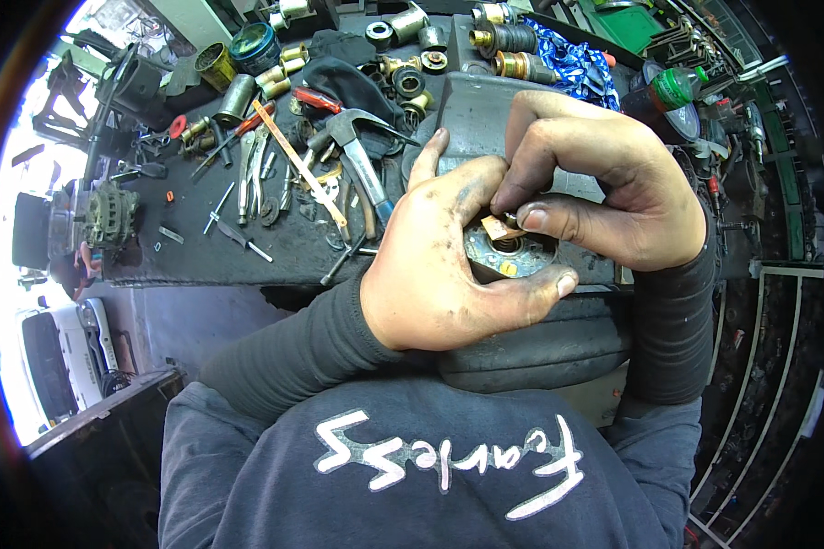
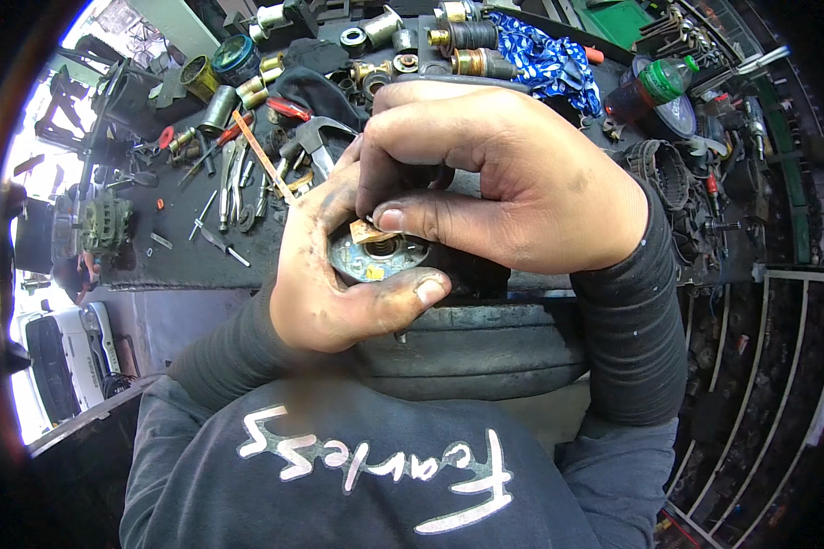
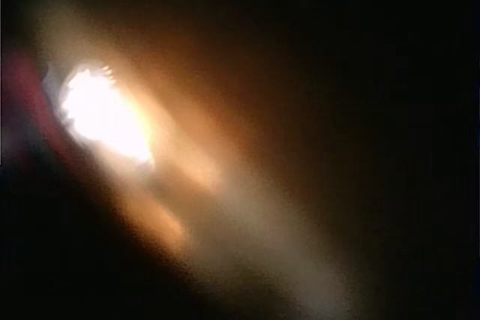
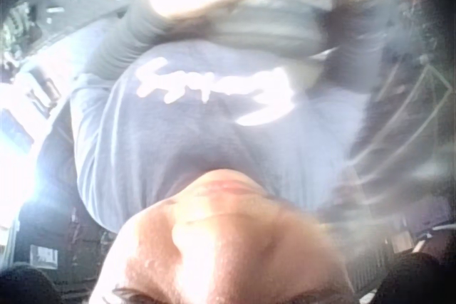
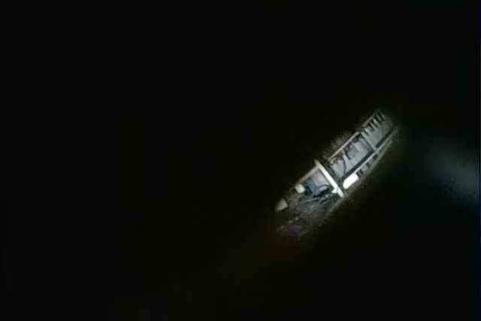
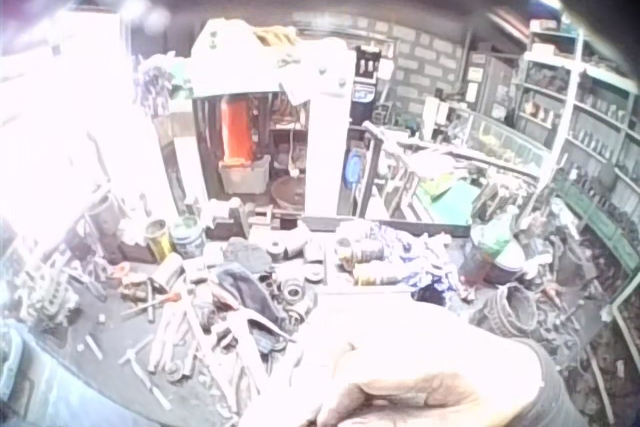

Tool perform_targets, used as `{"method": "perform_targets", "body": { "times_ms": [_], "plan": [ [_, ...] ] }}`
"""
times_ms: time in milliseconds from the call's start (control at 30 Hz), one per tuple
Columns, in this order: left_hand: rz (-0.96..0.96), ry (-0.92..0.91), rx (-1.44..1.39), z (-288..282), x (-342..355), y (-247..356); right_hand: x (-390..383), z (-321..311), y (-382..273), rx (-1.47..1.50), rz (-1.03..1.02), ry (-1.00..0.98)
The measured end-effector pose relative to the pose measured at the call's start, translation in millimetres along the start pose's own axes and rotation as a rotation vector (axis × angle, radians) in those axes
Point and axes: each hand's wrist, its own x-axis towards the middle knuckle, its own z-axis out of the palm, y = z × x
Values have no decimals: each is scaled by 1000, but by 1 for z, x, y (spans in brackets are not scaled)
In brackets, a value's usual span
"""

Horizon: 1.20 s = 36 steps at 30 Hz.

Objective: The person works on a small cylindrical mechanical part at a cluttered workbench. They use a hammer to tap the part, then manipulate internal components with their fingers and a screwdriver. The person repeatedly inspects the part and uses a hammer to adjust it.

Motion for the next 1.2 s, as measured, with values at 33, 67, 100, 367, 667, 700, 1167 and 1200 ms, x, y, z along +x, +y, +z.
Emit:
{"method": "perform_targets", "body": {
  "times_ms": [33, 67, 100, 367, 667, 700, 1167, 1200],
  "plan": [
    [-29, 11, -27, 0, 0, 1, 0, 0, 0, 15, 9, -2],
    [-57, 22, -54, 0, 0, 2, 0, 0, 0, 29, 17, -3],
    [-57, 14, -48, 0, 0, 2, 0, 0, 0, 35, 26, -10],
    [-60, 0, -37, 0, 1, 2, -5, 0, -5, 123, 84, 155],
    [36, -12, 184, -1, 0, 2, -8, 4, -3, -2, 162, 404],
    [19, -10, 162, 0, 0, 2, -9, 4, -6, -35, 203, 409],
    [3, 44, 111, 8, -3, -12, -49, 112, -83, 386, -242, -87],
    [9, 44, 101, 8, -3, -12, -51, 138, -80, 429, -102, -38]
  ]
}}
